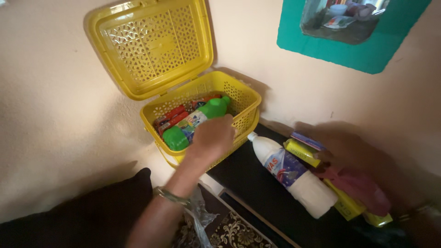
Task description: The person opens a yellow plastic basket and removes several items one by one, including a yellow box, a blue bottle, a white bottle, a green bottle, and other small packages. They place each item on a dark shelf next to the basket. The person also wipes the shelf with a pink cloth before and after removing items.
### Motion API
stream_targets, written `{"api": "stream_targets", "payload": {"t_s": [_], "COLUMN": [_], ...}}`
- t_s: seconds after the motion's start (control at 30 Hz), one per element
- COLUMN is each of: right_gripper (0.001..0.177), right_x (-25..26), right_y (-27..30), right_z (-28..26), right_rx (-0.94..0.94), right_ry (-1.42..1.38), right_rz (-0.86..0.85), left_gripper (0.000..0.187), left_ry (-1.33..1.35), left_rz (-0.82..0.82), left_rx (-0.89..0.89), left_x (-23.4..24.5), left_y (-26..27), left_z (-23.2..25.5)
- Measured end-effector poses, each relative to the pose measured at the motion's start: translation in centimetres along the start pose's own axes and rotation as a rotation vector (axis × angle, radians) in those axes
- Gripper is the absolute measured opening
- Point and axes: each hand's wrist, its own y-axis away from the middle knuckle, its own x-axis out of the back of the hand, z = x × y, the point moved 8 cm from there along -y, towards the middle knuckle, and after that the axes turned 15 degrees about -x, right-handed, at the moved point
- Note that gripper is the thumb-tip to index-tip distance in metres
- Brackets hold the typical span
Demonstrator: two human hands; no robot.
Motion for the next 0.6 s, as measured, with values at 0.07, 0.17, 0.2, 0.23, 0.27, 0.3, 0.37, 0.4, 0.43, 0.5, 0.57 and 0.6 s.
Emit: {"api": "stream_targets", "payload": {"t_s": [0.07, 0.17, 0.2, 0.23, 0.27, 0.3, 0.37, 0.4, 0.43, 0.5, 0.57, 0.6], "right_gripper": [0.072, 0.072, 0.072, 0.072, 0.065, 0.058, 0.050, 0.048, 0.046, 0.046, 0.045, 0.043], "right_x": [-0.5, -1.6, -1.9, -2.1, -2.5, -2.9, -3.0, -2.9, -2.7, -2.1, -1.7, -1.6], "right_y": [-0.4, -1.5, -1.9, -2.1, -2.4, -2.6, -2.9, -2.8, -2.8, -2.7, -2.7, -2.5], "right_z": [0.6, 0.7, 0.5, 0.2, 0.3, 0.2, -0.4, -0.6, -0.7, -1.4, -2.2, -2.5], "right_rx": [0.021, 0.122, 0.171, 0.219, 0.201, 0.183, 0.156, 0.143, 0.130, 0.207, 0.286, 0.321], "right_ry": [-0.001, -0.002, -0.019, -0.037, -0.041, -0.046, -0.055, -0.059, -0.064, -0.104, -0.126, -0.128], "right_rz": [-0.025, -0.007, 0.012, 0.032, 0.022, 0.011, -0.003, -0.006, -0.009, 0.046, 0.115, 0.156], "left_gripper": [0.035, 0.038, 0.037, 0.037, 0.036, 0.032, 0.028, 0.030, 0.032, 0.033, 0.034, 0.034], "left_ry": [0.221, 0.039, 0.028, 0.017, 0.008, -0.042, -0.143, -0.127, -0.111, -0.100, -0.111, -0.100], "left_rz": [-0.294, -0.236, -0.241, -0.246, -0.251, -0.242, -0.220, -0.196, -0.171, -0.172, -0.218, -0.214], "left_rx": [0.097, -0.201, -0.125, -0.048, 0.028, 0.053, 0.105, 0.132, 0.160, 0.215, 0.268, 0.298], "left_x": [-0.3, 1.9, 1.6, 1.1, 0.4, -0.2, -1.8, -2.8, -3.7, -5.6, -6.8, -6.9], "left_y": [-0.1, -2.8, -3.6, -4.4, -5.0, -5.6, -6.7, -6.9, -7.1, -7.4, -7.4, -7.4], "left_z": [-1.8, -2.5, -3.8, -5.2, -6.8, -8.1, -10.7, -11.9, -13.2, -14.9, -16.2, -16.5]}}
